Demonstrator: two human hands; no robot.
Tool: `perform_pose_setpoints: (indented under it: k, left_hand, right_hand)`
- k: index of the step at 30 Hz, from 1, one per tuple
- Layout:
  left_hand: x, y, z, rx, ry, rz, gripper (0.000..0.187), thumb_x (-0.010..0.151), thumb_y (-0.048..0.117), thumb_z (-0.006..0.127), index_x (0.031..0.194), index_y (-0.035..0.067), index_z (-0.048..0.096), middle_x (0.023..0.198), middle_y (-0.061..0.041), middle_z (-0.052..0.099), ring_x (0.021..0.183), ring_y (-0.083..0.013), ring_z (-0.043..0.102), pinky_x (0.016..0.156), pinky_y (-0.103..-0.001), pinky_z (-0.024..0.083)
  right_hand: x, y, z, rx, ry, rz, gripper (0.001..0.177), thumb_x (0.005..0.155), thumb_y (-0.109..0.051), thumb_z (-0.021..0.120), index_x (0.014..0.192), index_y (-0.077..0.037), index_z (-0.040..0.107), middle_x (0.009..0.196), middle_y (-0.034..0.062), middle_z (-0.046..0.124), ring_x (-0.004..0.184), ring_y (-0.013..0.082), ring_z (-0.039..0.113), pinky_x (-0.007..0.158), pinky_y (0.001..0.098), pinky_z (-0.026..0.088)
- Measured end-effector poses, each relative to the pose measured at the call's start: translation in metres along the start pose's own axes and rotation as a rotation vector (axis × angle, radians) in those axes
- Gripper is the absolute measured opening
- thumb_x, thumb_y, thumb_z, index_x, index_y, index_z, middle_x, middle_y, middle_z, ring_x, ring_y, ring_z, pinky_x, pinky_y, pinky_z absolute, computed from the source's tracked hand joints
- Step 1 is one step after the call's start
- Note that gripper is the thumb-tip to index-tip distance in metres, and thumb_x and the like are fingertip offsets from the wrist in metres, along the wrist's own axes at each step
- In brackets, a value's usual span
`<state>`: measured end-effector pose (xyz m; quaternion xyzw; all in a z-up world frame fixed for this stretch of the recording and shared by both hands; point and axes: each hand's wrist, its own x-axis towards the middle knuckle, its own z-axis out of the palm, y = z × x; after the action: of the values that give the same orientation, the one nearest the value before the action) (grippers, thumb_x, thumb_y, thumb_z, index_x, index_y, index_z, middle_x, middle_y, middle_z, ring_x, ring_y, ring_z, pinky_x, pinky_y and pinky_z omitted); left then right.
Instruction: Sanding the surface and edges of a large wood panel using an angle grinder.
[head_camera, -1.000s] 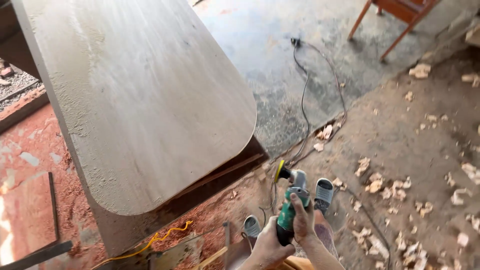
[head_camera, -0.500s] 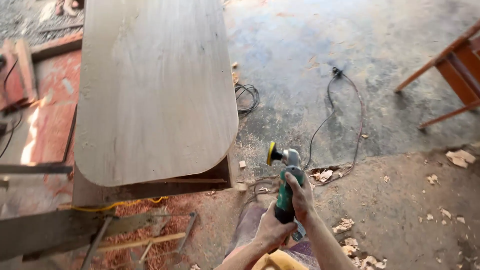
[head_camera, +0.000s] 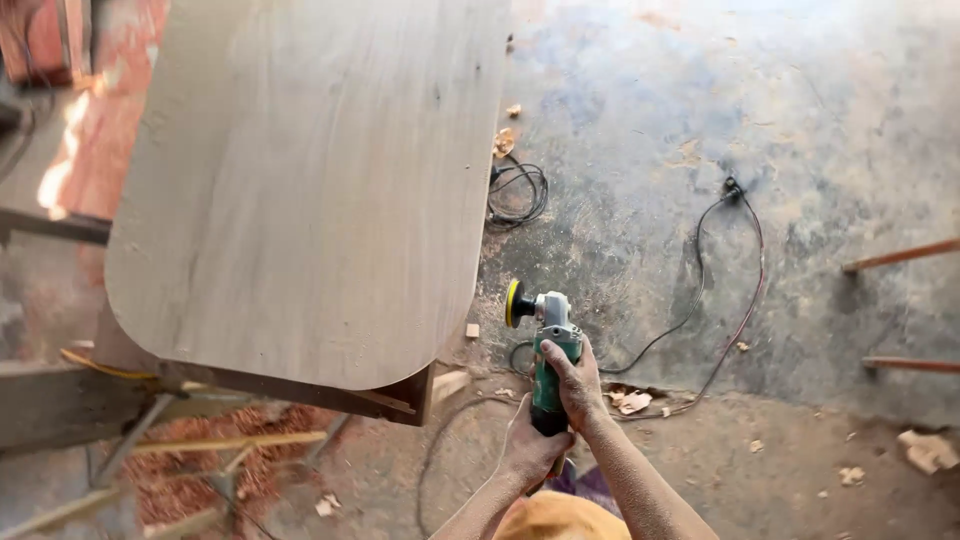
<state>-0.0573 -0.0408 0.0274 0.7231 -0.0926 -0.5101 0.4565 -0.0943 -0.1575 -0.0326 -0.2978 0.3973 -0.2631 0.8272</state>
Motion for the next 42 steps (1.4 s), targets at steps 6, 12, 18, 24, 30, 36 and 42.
perform_pose_setpoints:
  k: [6,12,18,24,30,36,42]
  left_hand:
    - [0.075,-0.032,0.032,0.0,-0.003,0.303,0.084,0.065,0.008,0.086,0.138,0.008,0.044,0.107,-0.002,0.068,0.098,-0.0133,0.07,0.088,-0.029,0.06]
    - [0.064,0.055,0.06,-0.059,-0.179,0.013,0.097,0.074,0.028,0.073,0.151,0.011,0.017,0.118,-0.014,0.06,0.107,-0.0244,0.067,0.096,-0.037,0.058]
    - [0.101,0.12,0.154,-0.17,0.433,0.439,0.101,0.082,0.044,0.087,0.155,0.004,0.028,0.132,-0.017,0.058,0.124,-0.0255,0.061,0.108,-0.042,0.051]
    - [0.232,0.163,0.241,-1.225,0.919,0.612,0.061,0.073,0.024,0.092,0.12,-0.003,0.062,0.107,-0.01,0.076,0.097,-0.0231,0.074,0.09,-0.041,0.063]
    - [0.272,0.201,0.3,-1.254,1.31,0.462,0.054,0.07,0.031,0.083,0.114,0.007,0.062,0.098,-0.008,0.071,0.089,-0.0217,0.071,0.082,-0.042,0.066]
    - [0.348,0.186,0.297,-1.655,1.402,0.508,0.063,0.072,0.035,0.084,0.124,0.006,0.06,0.116,-0.006,0.071,0.113,-0.0168,0.068,0.099,-0.04,0.051]
    - [0.329,0.228,0.236,-1.814,1.688,0.6,0.06,0.072,0.035,0.091,0.116,0.002,0.067,0.107,-0.01,0.073,0.094,-0.0204,0.069,0.083,-0.037,0.055]
  right_hand:
    - [0.027,-0.048,-0.037,0.103,-0.417,0.247,0.056,0.082,-0.026,0.076,0.129,-0.008,0.055,0.102,0.0108,0.071,0.091,0.0217,0.073,0.08,0.0364,0.063]
    - [0.083,-0.084,-0.084,-0.514,-0.235,0.042,0.049,0.079,-0.02,0.085,0.113,0.008,0.064,0.091,0.0121,0.076,0.077,0.023,0.075,0.07,0.0381,0.064]
    - [0.137,-0.185,-0.065,-1.248,-0.379,-0.411,0.054,0.069,-0.025,0.09,0.108,-0.004,0.058,0.088,0.0119,0.077,0.076,0.0238,0.078,0.065,0.0379,0.061]
    - [0.241,-0.235,-0.097,-1.525,-0.97,-0.941,0.047,0.086,-0.021,0.071,0.131,-0.015,0.06,0.116,0.0129,0.071,0.11,0.0359,0.07,0.09,0.0459,0.058]
    - [0.291,-0.335,-0.031,-1.762,-1.81,-0.56,0.086,0.07,-0.038,0.087,0.139,-0.013,0.043,0.123,0.0163,0.062,0.097,0.038,0.069,0.078,0.0492,0.058]
    - [0.293,-0.335,0.023,-1.959,-2.105,-0.733,0.076,0.081,-0.036,0.075,0.148,-0.024,0.042,0.133,0.006,0.064,0.096,0.0375,0.071,0.078,0.0501,0.059]
    - [0.329,-0.288,0.052,-1.682,-2.351,-1.028,0.074,0.081,-0.038,0.079,0.141,-0.014,0.044,0.123,0.0175,0.065,0.1,0.0403,0.069,0.075,0.0527,0.058]
